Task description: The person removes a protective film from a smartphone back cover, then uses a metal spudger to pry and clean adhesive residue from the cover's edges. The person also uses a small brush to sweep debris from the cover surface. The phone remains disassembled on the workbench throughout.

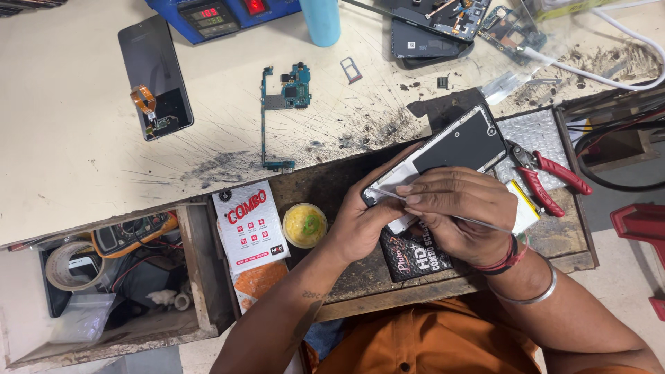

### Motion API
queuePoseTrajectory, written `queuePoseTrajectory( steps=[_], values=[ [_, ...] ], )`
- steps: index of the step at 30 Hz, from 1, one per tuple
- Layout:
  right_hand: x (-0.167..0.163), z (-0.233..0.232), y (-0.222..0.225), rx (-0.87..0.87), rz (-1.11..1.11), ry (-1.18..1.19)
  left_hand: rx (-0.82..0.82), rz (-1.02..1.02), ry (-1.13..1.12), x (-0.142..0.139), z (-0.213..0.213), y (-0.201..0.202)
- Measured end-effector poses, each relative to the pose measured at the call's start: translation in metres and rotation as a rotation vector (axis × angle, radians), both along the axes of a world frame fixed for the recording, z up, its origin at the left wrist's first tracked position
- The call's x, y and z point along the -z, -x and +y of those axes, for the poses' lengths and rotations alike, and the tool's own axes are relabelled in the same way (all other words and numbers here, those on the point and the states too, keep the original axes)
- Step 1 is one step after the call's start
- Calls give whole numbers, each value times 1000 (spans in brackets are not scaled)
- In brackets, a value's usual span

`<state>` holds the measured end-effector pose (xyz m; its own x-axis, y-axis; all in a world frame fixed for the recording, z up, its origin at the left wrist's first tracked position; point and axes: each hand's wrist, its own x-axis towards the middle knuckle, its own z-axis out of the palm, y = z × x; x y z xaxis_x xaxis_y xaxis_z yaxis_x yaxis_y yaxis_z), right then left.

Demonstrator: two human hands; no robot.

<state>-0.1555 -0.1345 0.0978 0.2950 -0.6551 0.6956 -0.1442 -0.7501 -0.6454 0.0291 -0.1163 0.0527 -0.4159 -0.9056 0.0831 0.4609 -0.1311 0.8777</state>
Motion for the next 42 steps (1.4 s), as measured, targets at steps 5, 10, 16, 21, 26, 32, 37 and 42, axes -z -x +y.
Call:
queuePoseTrajectory(
  steps=[5,10,16,21,26,32,37,42],
  values=[
    [-5,0,7,137,-52,-136,27,88,-134,-4,-1,0],
    [-4,-2,6,75,-13,-12,16,112,-103,0,0,1],
    [1,-5,12,115,-55,-41,16,100,-87,-2,-1,3],
    [0,-4,18,214,-118,-145,35,154,-148,-9,0,-2],
    [-1,-5,18,164,-71,-58,5,141,-134,-14,-1,1],
    [-1,-7,20,243,-220,-183,30,111,-147,-21,-2,2],
    [-2,-6,19,233,-129,-89,35,107,-102,-21,-2,0],
    [-1,-9,20,200,-90,-27,2,110,-124,-21,-2,3]
  ],
)
